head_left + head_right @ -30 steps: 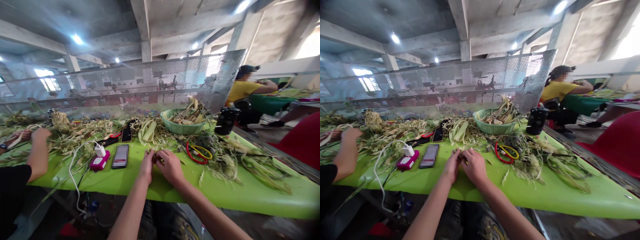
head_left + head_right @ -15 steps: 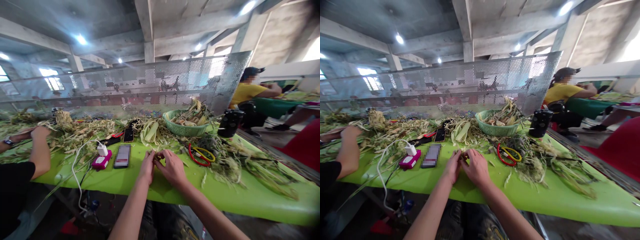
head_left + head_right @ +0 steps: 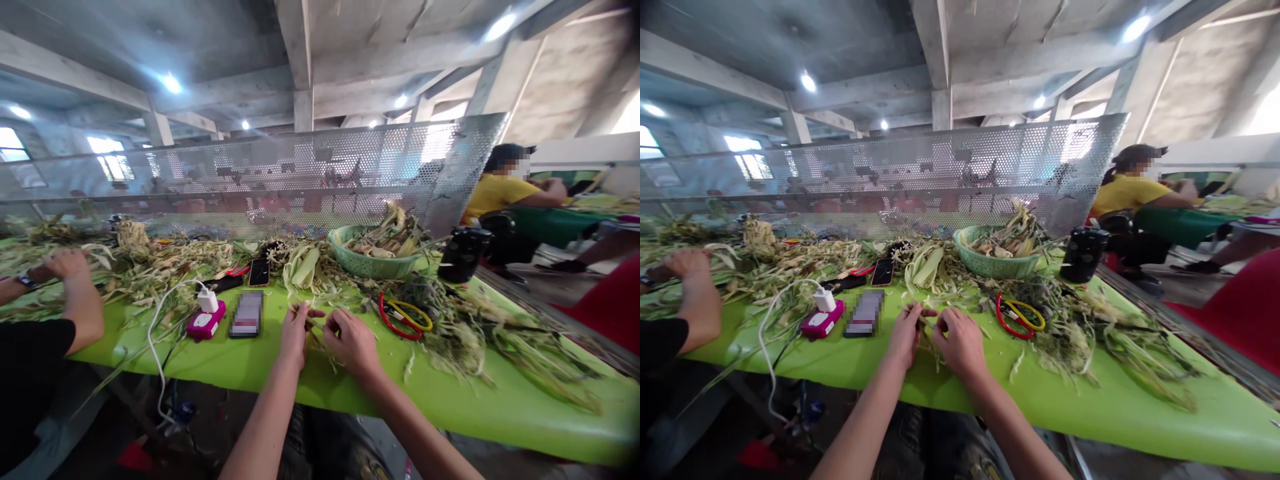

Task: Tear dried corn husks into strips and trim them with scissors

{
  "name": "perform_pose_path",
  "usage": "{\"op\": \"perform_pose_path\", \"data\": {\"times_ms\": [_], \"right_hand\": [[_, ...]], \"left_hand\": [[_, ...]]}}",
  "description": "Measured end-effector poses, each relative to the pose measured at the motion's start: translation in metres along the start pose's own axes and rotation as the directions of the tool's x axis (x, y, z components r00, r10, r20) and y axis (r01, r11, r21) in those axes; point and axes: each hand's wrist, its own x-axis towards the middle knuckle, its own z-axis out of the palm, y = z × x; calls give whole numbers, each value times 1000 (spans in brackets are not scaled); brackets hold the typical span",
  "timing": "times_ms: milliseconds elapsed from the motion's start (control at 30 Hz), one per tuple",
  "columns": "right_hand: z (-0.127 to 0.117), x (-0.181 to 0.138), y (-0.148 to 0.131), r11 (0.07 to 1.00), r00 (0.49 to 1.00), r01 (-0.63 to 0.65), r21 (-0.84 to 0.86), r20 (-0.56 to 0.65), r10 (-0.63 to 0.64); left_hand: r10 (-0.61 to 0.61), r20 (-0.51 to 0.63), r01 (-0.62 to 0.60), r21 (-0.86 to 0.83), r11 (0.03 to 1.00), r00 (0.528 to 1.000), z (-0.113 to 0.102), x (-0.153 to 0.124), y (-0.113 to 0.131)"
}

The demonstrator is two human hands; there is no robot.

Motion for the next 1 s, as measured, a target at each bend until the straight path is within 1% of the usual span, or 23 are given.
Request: {"op": "perform_pose_path", "data": {"times_ms": [67,133,267,400,433,500,567,633,733,833,1000], "right_hand": [[-3,-1,2,996,999,-32,80,24,30],[-5,-1,5,973,996,-91,211,27,87],[-3,2,16,864,970,-207,459,-17,241],[4,4,26,767,964,-238,596,47,263],[4,4,26,751,963,-246,613,64,263],[4,3,26,733,959,-259,629,78,272],[3,3,25,733,956,-264,628,66,287],[2,3,24,738,953,-263,621,48,299],[1,4,24,751,951,-256,609,22,307],[3,5,28,766,951,-253,591,5,310],[5,4,36,774,925,-305,556,-21,380]], "left_hand": [[-1,2,1,26,1000,1000,0,-2,1],[-7,21,6,38,999,1000,2,-4,3],[-15,100,6,88,996,995,4,-9,6],[-21,145,-1,151,988,989,5,-12,7],[-29,152,7,143,990,988,5,-12,7],[-77,154,63,94,994,985,4,-12,8],[-146,143,144,27,989,979,5,-12,8],[-184,125,188,-23,982,975,5,-11,9],[-182,119,187,-32,982,976,5,-11,9],[-183,146,186,-7,982,972,3,-9,7],[-99,188,98,14,995,977,0,-6,3]]}}
